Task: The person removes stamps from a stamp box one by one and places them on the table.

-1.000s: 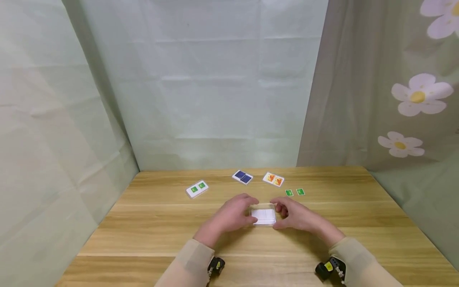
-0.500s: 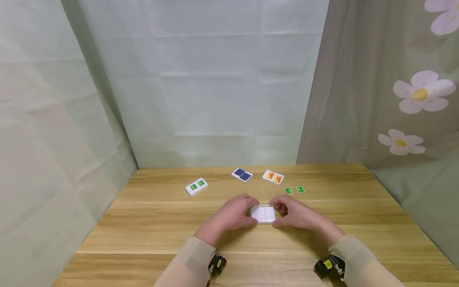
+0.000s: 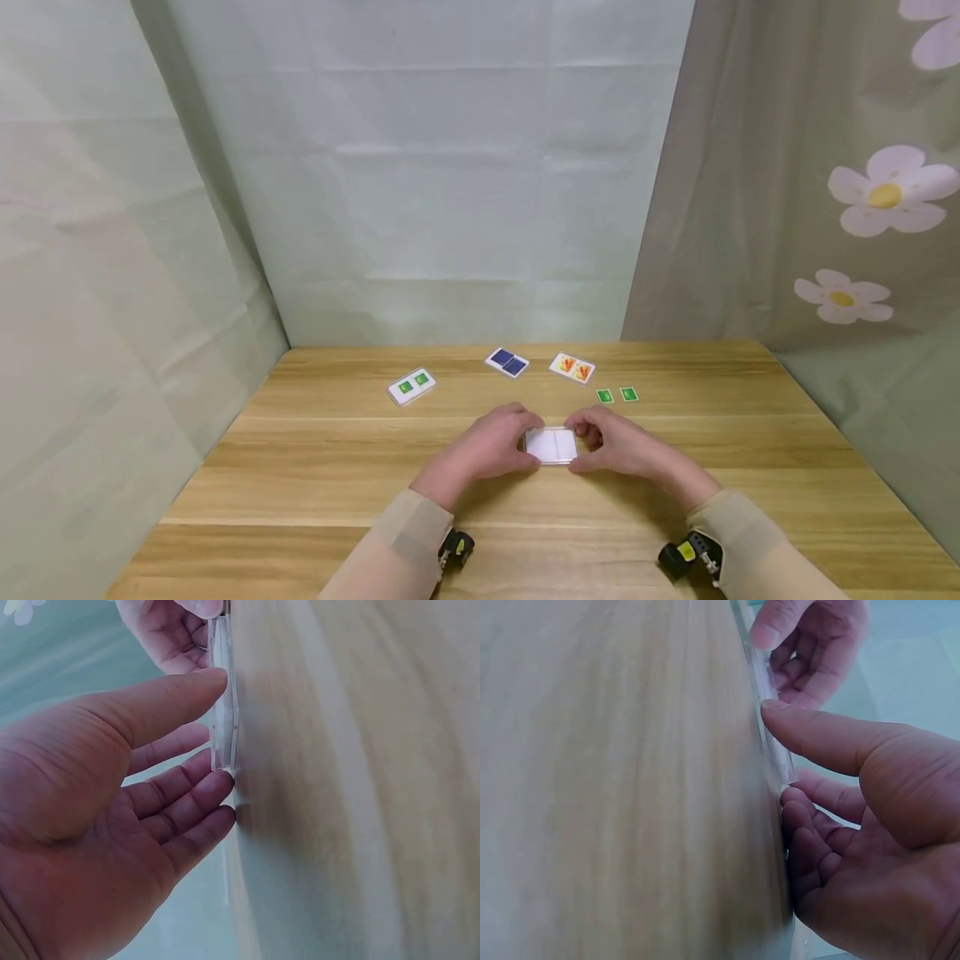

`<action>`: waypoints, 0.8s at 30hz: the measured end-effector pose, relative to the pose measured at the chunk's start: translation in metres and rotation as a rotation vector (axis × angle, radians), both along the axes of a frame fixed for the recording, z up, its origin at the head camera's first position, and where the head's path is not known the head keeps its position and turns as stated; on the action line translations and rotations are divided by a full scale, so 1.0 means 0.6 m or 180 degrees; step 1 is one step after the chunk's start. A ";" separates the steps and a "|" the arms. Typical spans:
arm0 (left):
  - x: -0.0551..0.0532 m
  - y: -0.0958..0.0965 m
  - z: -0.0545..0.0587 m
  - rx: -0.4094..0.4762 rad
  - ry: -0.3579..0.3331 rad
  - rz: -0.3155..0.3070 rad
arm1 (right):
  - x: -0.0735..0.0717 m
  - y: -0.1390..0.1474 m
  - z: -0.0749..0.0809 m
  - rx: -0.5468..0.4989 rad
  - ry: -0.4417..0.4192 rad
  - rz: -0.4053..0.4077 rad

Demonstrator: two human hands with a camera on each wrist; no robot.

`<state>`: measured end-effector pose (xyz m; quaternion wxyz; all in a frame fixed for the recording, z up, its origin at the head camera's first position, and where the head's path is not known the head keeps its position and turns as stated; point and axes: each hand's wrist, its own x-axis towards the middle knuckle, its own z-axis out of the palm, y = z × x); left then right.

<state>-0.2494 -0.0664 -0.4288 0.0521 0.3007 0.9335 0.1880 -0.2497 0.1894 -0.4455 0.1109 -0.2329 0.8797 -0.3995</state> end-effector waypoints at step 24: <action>-0.010 0.011 0.001 -0.0134 0.0012 -0.0127 | -0.008 0.008 0.011 0.0194 -0.0007 0.0039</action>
